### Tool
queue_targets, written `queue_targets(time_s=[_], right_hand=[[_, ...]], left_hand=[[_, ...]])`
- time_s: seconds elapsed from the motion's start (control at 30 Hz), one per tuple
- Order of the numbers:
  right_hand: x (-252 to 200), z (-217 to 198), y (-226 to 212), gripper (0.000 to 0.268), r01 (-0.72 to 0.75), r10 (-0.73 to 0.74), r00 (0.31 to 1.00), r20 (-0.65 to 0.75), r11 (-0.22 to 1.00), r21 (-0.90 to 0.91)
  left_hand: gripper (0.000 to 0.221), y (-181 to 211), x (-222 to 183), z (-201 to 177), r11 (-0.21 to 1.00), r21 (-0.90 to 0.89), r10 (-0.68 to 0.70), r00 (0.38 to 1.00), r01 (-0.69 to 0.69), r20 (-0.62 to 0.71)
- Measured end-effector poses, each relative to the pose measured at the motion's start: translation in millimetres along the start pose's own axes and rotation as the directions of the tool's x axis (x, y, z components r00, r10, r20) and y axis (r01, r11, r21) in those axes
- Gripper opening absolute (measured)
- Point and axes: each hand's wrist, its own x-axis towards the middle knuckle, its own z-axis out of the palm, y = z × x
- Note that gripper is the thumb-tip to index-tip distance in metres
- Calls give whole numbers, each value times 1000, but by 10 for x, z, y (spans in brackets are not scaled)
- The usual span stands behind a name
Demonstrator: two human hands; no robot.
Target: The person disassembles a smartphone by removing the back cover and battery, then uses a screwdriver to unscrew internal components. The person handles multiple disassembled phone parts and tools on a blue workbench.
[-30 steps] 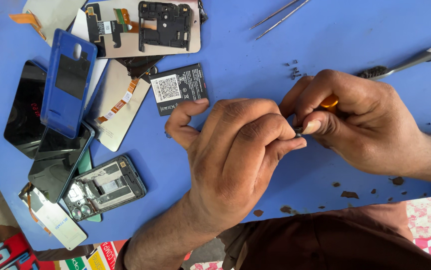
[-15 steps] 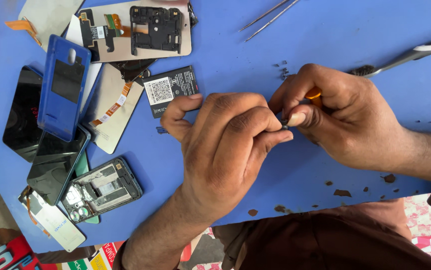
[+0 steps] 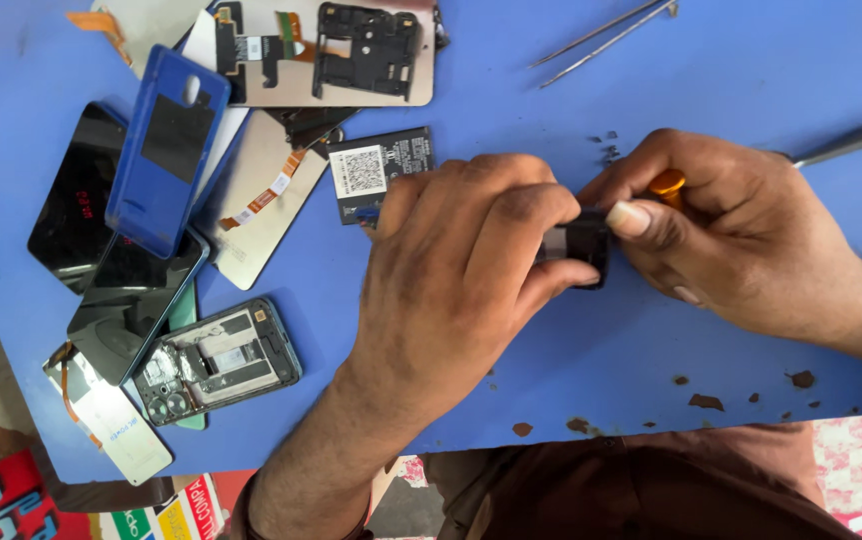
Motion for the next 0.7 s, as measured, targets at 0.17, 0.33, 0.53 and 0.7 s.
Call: queue_targets(time_s=[0.17,0.33,0.53,0.7], right_hand=[[-13,-21,13,22,-6,5,1000,-21,998,-63],[-6,-14,0,19,14,-12,999,-40,999,37],[-1,39,-24,14,-4,0,993,-114,999,-32],[18,20,-21,13,-15,13,993,-115,1000,-12]], left_hand=[[53,-33,-3,63,995,96,24,996,-15,-91],[47,-14,-36,108,985,166,80,981,-51,-176],[39,-21,-29,113,994,97,60,991,-48,-122],[27,-62,-34,80,997,56,56,997,-53,-61]])
